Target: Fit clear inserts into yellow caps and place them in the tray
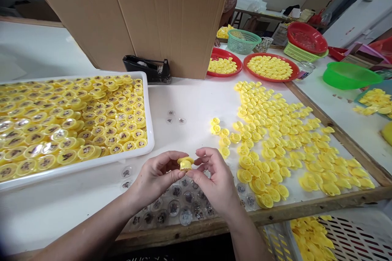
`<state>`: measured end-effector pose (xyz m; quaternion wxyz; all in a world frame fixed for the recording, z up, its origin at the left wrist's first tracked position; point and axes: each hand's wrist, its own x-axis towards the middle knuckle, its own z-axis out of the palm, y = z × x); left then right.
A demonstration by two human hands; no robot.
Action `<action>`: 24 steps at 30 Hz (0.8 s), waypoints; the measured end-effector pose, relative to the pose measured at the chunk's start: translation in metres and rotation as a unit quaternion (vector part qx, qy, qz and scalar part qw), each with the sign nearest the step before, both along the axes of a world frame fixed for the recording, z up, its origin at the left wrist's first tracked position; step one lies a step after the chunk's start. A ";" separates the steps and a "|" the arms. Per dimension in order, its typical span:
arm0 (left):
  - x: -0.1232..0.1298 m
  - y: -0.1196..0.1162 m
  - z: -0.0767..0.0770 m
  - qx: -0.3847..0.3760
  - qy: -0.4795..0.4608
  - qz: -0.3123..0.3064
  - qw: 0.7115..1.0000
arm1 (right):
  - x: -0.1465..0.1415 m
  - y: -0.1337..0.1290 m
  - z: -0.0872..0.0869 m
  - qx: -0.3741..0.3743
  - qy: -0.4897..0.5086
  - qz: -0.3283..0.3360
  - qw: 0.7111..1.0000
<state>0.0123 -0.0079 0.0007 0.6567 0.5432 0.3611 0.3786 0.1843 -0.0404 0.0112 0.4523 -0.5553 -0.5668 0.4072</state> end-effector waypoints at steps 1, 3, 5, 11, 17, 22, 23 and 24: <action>0.000 0.000 0.001 0.004 0.004 -0.002 1.000 | 0.000 0.000 -0.001 -0.010 0.009 0.005 1.000; 0.000 -0.001 0.002 0.008 0.012 -0.004 1.000 | 0.001 0.001 -0.002 -0.020 0.000 0.034 0.999; 0.000 -0.001 0.003 0.012 0.027 -0.003 1.000 | 0.001 0.000 -0.001 -0.011 -0.022 0.056 0.998; -0.005 -0.001 0.001 0.047 0.076 -0.020 0.996 | -0.003 -0.003 -0.002 0.040 -0.047 0.040 0.997; -0.002 0.005 -0.008 0.032 0.078 -0.036 0.996 | -0.005 0.000 -0.013 -0.070 0.060 0.006 0.996; -0.002 0.005 0.003 0.216 0.197 0.002 0.956 | -0.004 0.008 -0.021 -0.141 0.134 -0.038 0.980; -0.002 0.005 0.008 0.271 0.225 0.002 0.936 | -0.005 0.011 -0.021 -0.148 0.150 -0.031 0.977; -0.003 0.005 0.013 0.318 0.253 -0.002 0.914 | -0.006 0.013 -0.020 -0.155 0.165 -0.020 0.974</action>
